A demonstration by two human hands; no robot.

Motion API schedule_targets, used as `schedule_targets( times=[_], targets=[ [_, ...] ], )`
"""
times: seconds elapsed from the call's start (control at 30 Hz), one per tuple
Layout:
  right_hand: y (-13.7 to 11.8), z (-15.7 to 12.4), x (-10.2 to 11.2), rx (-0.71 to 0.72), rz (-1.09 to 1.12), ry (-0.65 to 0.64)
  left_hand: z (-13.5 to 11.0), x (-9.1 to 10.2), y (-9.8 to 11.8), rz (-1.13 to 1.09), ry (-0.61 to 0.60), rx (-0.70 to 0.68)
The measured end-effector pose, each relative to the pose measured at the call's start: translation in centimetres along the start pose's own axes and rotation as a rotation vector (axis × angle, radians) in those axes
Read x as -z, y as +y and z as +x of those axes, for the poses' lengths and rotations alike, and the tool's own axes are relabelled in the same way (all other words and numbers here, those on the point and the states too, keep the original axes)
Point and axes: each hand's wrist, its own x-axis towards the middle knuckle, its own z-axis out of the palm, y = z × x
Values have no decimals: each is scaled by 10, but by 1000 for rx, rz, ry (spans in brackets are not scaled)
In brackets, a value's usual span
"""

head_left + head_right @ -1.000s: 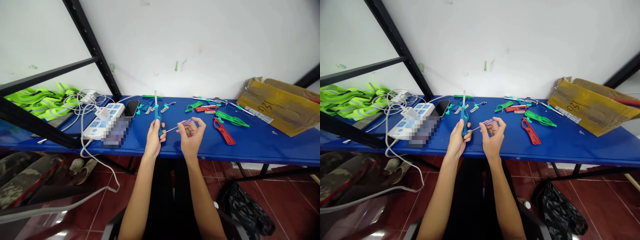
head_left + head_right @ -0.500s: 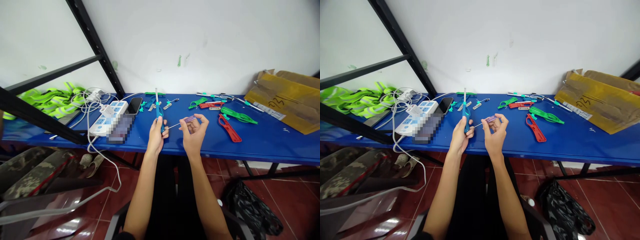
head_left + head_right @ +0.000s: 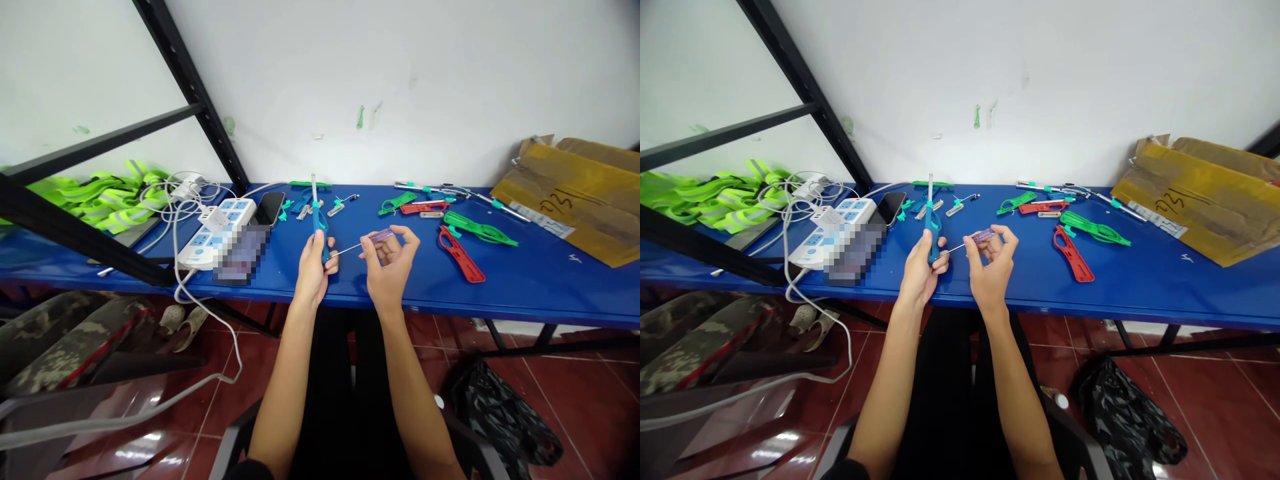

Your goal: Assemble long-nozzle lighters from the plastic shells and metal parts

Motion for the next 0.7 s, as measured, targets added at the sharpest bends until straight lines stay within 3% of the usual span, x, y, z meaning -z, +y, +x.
schedule_targets(
  times=[0.7],
  targets=[
    [2, 3, 0, -25, -20, 24, -1, -1, 4, -20, -44, 40]
  ],
)
